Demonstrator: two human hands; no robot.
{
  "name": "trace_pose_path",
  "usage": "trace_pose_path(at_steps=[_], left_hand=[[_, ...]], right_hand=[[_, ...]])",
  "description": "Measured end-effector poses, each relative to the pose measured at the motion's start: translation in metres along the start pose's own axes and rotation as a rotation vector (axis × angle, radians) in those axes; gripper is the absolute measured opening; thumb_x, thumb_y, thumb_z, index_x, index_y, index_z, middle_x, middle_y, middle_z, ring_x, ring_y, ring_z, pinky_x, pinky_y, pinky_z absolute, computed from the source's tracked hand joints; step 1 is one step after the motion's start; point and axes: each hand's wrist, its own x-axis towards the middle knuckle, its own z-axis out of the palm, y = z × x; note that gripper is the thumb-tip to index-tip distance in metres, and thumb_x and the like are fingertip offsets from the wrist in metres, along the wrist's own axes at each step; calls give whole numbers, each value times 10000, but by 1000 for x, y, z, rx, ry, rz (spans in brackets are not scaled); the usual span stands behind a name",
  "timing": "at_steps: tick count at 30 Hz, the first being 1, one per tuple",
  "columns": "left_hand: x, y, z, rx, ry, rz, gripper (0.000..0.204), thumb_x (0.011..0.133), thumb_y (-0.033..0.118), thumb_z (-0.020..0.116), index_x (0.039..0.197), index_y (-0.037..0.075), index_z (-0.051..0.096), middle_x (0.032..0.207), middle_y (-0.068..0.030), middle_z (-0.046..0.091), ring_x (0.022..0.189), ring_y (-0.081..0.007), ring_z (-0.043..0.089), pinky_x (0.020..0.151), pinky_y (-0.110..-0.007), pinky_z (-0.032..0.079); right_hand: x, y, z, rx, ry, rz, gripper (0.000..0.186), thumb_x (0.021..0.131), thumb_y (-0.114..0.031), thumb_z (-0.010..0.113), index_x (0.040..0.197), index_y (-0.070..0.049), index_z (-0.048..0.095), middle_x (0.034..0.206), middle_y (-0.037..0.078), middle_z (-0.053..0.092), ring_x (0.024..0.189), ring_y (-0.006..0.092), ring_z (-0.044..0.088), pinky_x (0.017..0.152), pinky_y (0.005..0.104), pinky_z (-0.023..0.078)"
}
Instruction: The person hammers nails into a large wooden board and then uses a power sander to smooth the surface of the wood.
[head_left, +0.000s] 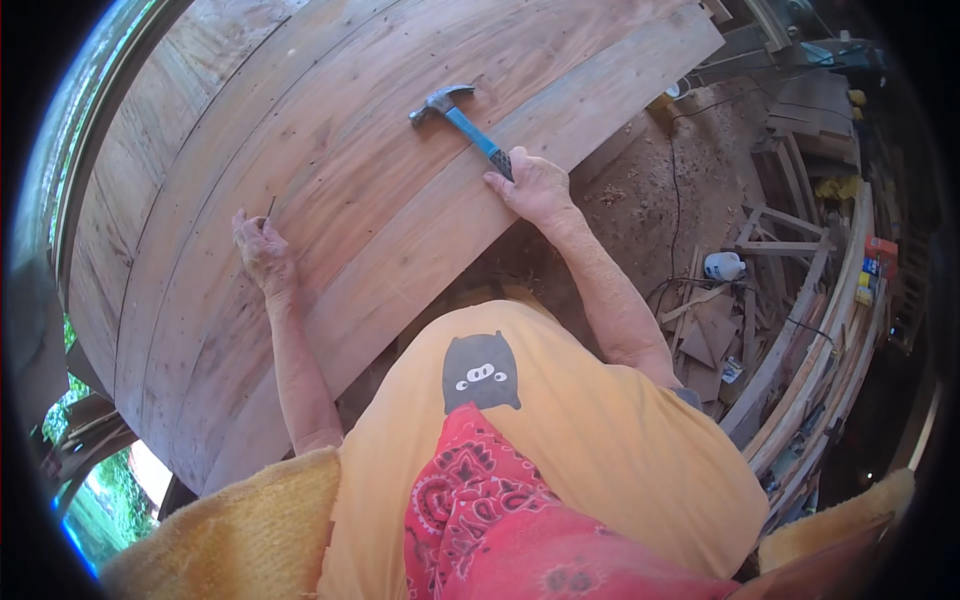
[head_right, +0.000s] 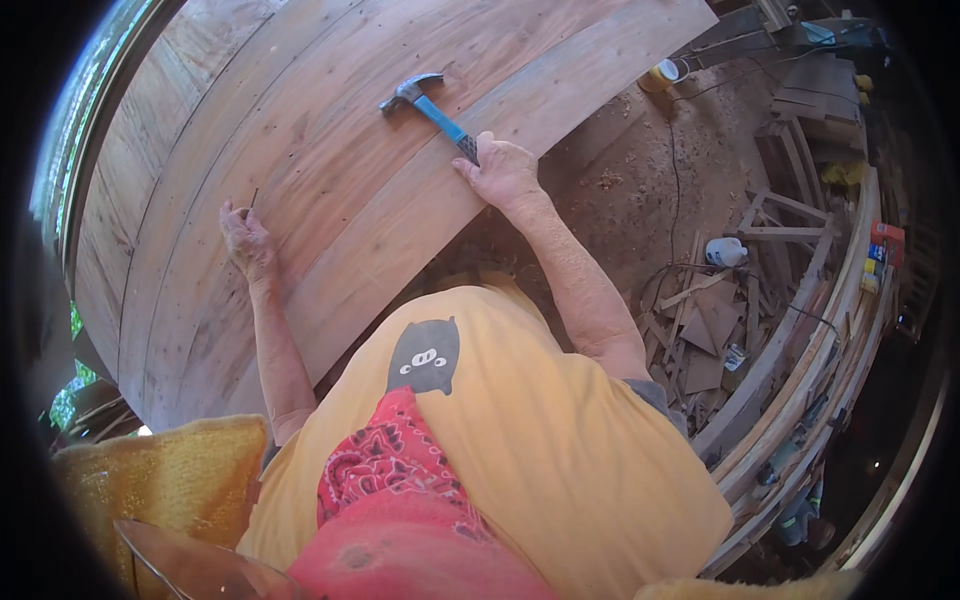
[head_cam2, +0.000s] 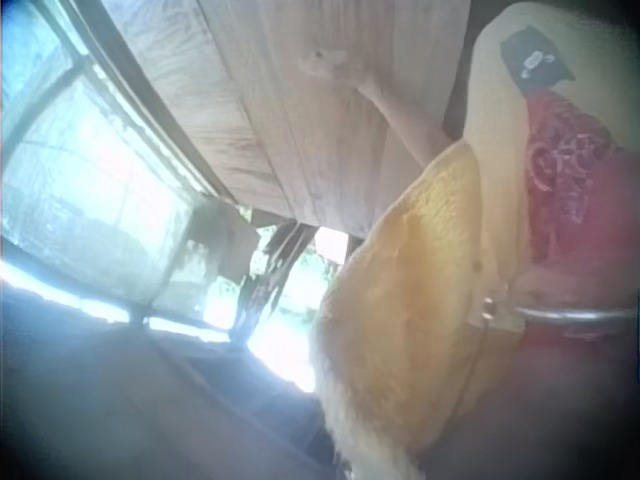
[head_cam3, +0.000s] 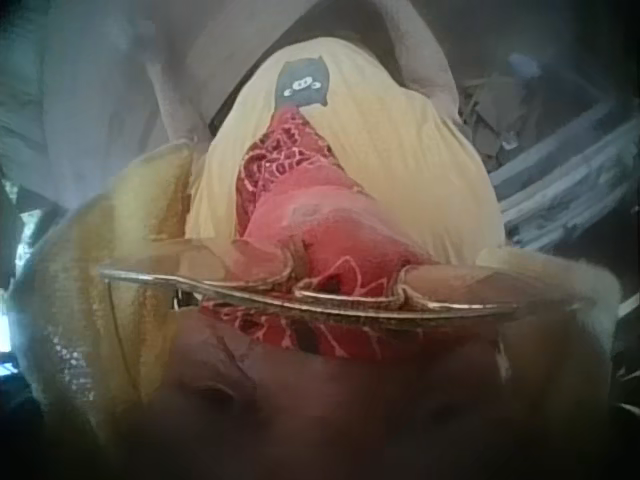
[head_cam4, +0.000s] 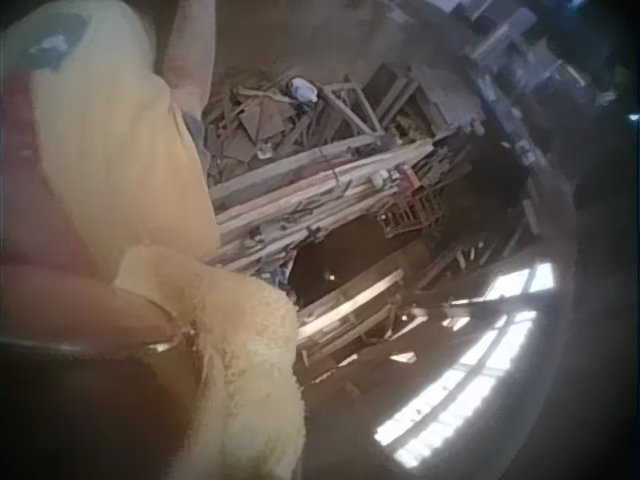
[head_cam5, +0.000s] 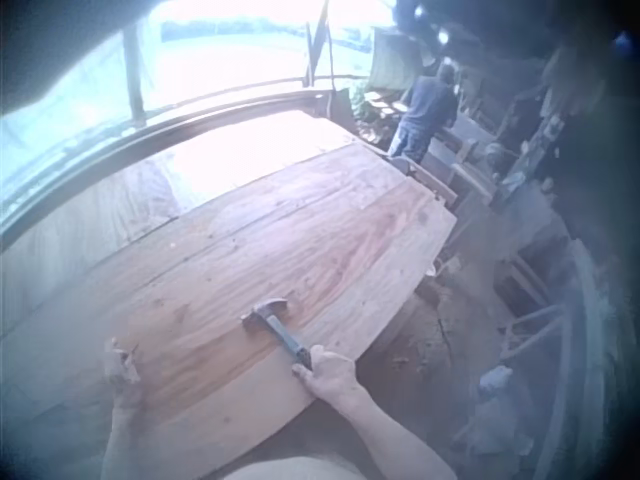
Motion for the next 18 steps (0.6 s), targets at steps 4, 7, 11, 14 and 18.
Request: trace_pose_path(at_steps=[4, 7, 11, 14, 18], left_hand=[[-31, -74, -52, 159, 55, -233, 119, 1015, 68, 652, 1086, -22, 619, 1370, -297, 629, 1322, -454, 581, 1107, -497, 483], [-43, -94, -50, 227, 47, -274, 142, 1026, 86, 638, 1095, -36, 612, 1319, -293, 642, 1282, -447, 598, 1081, -497, 492], [-41, -107, -37, 257, 86, -192, 157, 1038, 108, 626, 1094, -38, 612, 1272, -279, 658, 1261, -446, 604, 1069, -495, 494], [-38, -118, -32, 284, 64, -162, 178, 1051, 130, 608, 1115, -35, 622, 1276, -269, 664, 1268, -442, 603, 1079, -496, 486], [-41, -132, -27, 305, 25, -156, 201, 1060, 142, 596, 1136, -38, 641, 1292, -263, 668, 1290, -424, 602, 1093, -496, 481]], right_hand=[[1, 5, -3, 5, -12, -57, 516, 975, -542, 719, 1000, -45, 583, 861, 214, 731, 883, 445, 734, 767, 546, 561], [0, 4, -7, -7, -56, -58, 514, 975, -530, 721, 1019, -36, 586, 878, 219, 738, 900, 440, 742, 782, 544, 568], [0, -2, -11, -20, -100, -38, 491, 977, -494, 725, 1055, -26, 598, 925, 221, 758, 945, 427, 757, 817, 538, 582], [-2, -6, -12, -55, -71, -23, 515, 996, -526, 694, 1051, -25, 585, 929, 238, 748, 958, 450, 739, 823, 550, 565], [-14, -18, -11, -9, -145, 37, 524, 990, -488, 709, 1123, 6, 597, 1074, 271, 741, 1088, 457, 718, 917, 534, 568]])
